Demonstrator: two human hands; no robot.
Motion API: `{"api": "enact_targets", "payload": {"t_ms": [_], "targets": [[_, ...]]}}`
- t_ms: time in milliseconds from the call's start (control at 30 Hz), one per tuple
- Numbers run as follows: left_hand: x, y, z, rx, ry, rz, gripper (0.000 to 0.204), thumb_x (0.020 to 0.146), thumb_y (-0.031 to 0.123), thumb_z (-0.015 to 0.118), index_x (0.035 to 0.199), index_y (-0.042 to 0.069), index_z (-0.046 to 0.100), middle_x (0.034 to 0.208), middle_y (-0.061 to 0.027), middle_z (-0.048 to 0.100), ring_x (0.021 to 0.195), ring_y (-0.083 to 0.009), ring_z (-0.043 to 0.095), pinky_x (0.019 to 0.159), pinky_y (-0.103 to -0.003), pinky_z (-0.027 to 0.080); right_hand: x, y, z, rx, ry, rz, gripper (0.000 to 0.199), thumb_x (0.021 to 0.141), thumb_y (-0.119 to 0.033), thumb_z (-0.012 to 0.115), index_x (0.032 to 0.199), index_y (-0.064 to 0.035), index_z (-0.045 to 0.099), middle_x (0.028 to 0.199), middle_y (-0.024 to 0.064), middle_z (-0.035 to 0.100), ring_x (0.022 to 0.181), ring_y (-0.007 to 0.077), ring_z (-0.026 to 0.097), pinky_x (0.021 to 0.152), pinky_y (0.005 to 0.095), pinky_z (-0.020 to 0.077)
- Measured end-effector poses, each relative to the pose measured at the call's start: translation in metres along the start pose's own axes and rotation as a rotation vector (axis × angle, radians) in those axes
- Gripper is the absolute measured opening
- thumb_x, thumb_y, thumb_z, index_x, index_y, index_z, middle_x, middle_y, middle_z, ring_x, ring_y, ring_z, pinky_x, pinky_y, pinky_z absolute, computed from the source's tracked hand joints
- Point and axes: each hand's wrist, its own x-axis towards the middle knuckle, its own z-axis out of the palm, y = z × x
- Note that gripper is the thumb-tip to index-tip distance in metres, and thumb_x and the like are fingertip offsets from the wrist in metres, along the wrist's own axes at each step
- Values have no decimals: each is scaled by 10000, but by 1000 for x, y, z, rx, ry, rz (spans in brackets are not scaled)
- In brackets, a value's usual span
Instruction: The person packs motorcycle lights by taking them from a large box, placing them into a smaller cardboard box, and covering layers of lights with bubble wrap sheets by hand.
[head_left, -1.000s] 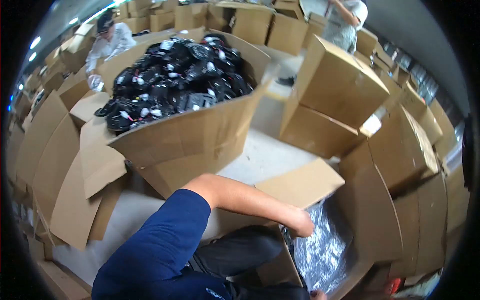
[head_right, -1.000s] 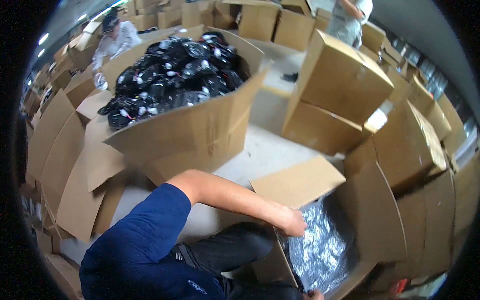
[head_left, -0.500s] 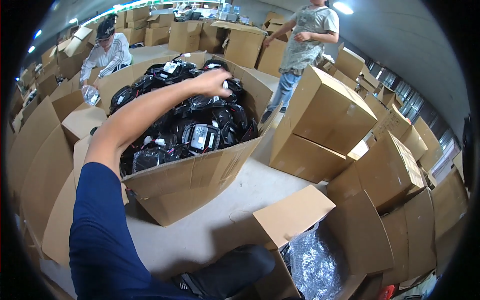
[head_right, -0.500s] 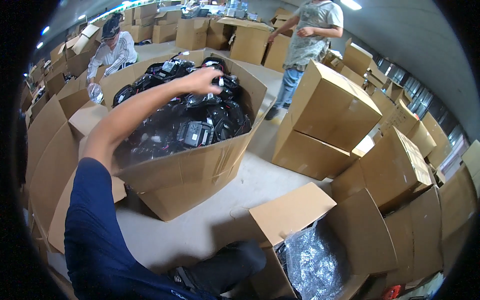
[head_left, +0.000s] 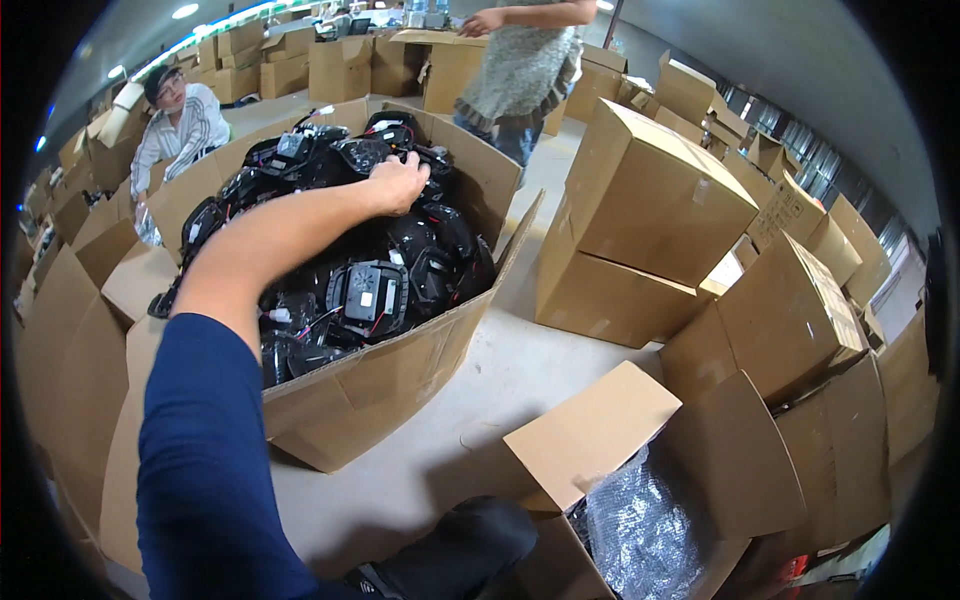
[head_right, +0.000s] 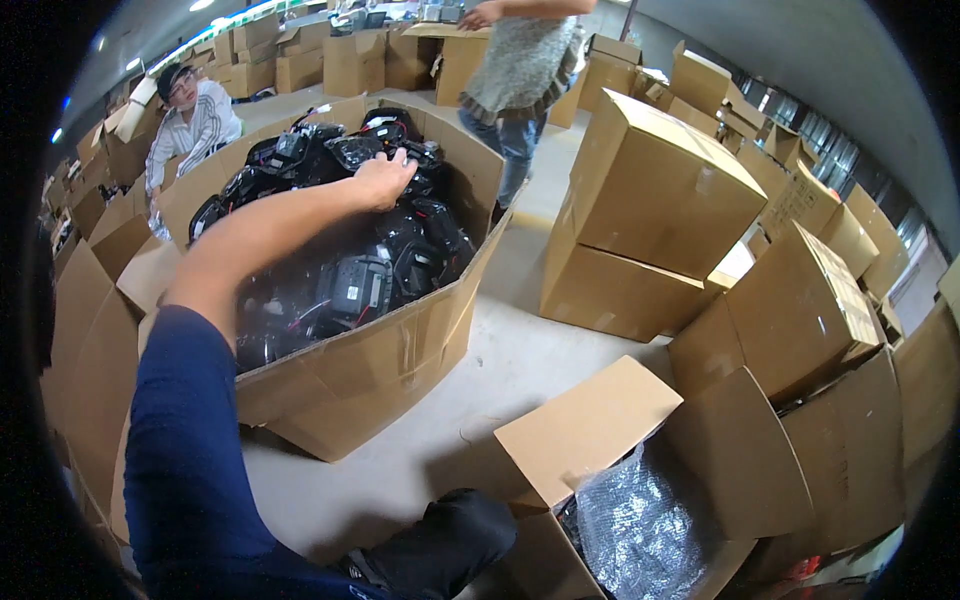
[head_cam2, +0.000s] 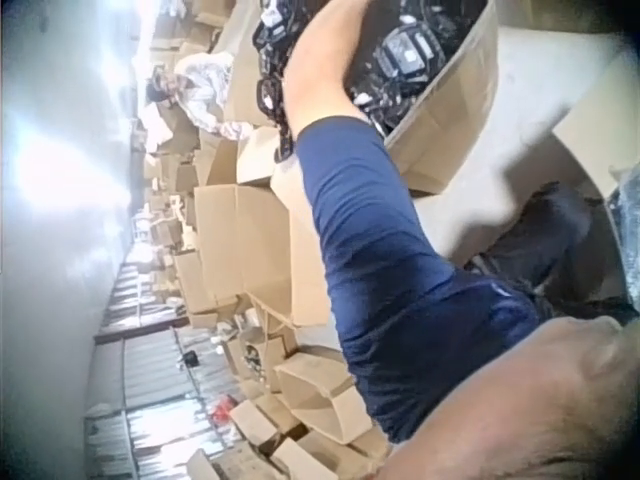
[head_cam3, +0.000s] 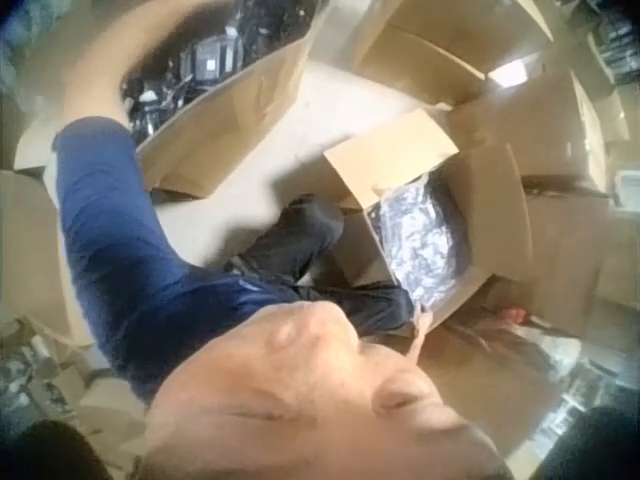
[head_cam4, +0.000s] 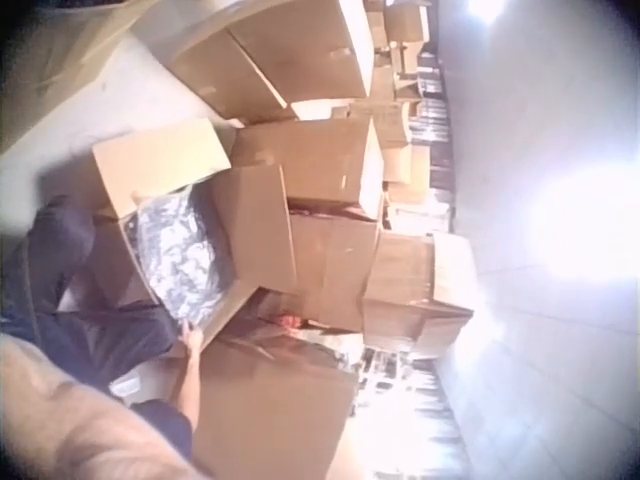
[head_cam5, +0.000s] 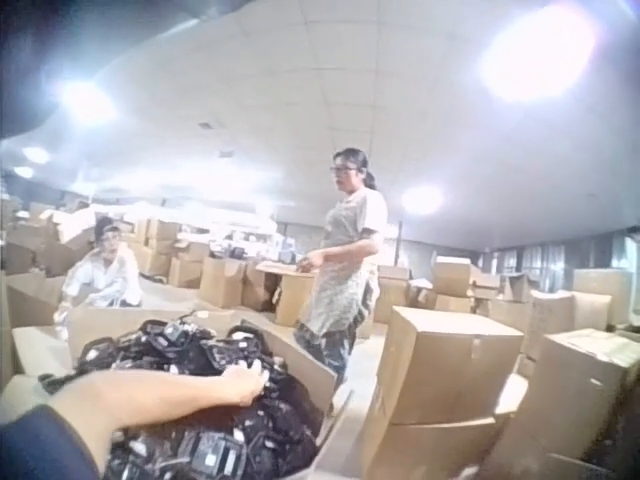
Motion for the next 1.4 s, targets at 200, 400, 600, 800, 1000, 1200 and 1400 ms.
{"api": "enact_targets", "payload": {"t_ms": [200,400,600,800,1000,1200,1400], "targets": [[60,33,26,276,-9,-347,428,985,207,529,1360,13,596,1429,-279,493,1164,-473,617,806,-714,536,20,40,13,11,78,-37,309,967,-253,674,1085,28,726,849,132,730,647,192,644,561,354,546],[36,-20,21,172,164,-201,248,913,107,594,1086,21,749,1140,-223,695,1017,-354,725,814,-434,611,32,45,25,318,102,-44,265,987,-231,646,1069,13,705,825,89,694,661,191,642,496,331,536],[-35,-45,-39,-107,422,57,293,806,-15,589,1060,30,728,1020,-215,665,969,-417,668,856,-505,537,54,94,39,240,166,-72,265,994,-220,642,1060,32,690,878,111,696,691,208,652,549,354,601],[-86,-53,-126,-669,319,162,426,802,-60,662,1224,-10,689,1124,-128,746,1034,-177,690,942,-326,523,55,129,34,227,121,-86,248,1002,-204,625,1080,20,700,896,143,704,712,246,671,535,367,608],[-127,-19,-220,-1161,216,386,358,867,-81,678,1219,-21,688,1070,-6,718,961,-80,641,912,-267,536,26,32,14,76,460,-432,204,805,-160,694,791,43,683,785,246,678,757,395,691,694,466,526],[-163,36,-292,-1318,132,403,268,862,-11,727,1129,-3,711,1039,-46,743,921,-113,691,884,-273,552,-60,-204,-32,400,280,-897,192,915,-125,676,986,49,717,865,157,706,814,238,681,750,344,525],[-196,174,-312,-1424,153,679,346,826,98,787,1158,39,711,1085,-31,735,958,-128,685,904,-299,536,-103,-332,-4,1540,-1112,-864,1026,954,-599,553,1577,47,55,1590,279,271,1468,353,342,1205,474,320]]}}
